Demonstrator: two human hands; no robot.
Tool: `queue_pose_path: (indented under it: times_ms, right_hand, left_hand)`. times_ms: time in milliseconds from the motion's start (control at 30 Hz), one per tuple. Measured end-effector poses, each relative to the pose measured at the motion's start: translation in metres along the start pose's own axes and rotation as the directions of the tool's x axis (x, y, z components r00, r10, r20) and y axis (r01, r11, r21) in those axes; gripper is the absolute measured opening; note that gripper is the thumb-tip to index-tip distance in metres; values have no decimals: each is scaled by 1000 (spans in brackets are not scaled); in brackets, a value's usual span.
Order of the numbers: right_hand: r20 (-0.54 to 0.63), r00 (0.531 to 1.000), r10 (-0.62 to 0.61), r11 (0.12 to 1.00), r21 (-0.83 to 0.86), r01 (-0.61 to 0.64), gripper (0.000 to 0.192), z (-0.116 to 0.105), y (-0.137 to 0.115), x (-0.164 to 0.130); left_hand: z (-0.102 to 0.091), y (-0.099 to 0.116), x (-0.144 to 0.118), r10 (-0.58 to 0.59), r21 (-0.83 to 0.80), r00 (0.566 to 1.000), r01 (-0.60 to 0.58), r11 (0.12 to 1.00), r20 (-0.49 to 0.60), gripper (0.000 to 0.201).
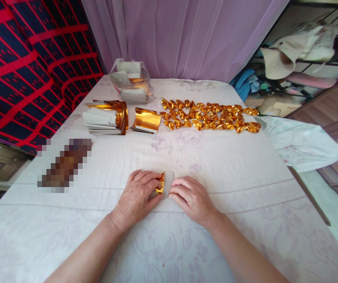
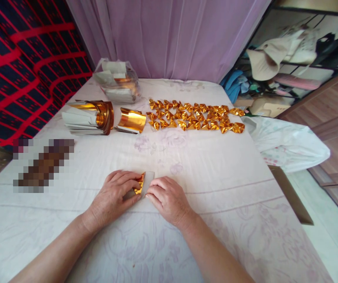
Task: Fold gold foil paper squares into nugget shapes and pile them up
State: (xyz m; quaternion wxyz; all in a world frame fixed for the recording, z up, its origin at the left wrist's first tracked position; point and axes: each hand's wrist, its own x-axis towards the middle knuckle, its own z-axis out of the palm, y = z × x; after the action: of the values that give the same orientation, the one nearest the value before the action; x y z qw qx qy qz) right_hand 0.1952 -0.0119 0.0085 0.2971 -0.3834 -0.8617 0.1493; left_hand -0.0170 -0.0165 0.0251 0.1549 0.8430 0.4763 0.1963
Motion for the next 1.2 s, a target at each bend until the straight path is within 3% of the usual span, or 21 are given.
queue_pose_path:
  times_ms: [333, 1200]
  right_hand:
    - [-24, 991, 135, 987, -87, -137, 17, 8, -11, 7]
    - [-43, 984, 170, 980, -93, -174, 12, 13, -12, 5]
  left_hand:
    - [-1, 1, 1, 0, -19, 1000, 0, 1000, 9, 16]
    - [1, 2, 1, -20, -26, 1000, 19, 999, -11, 17]
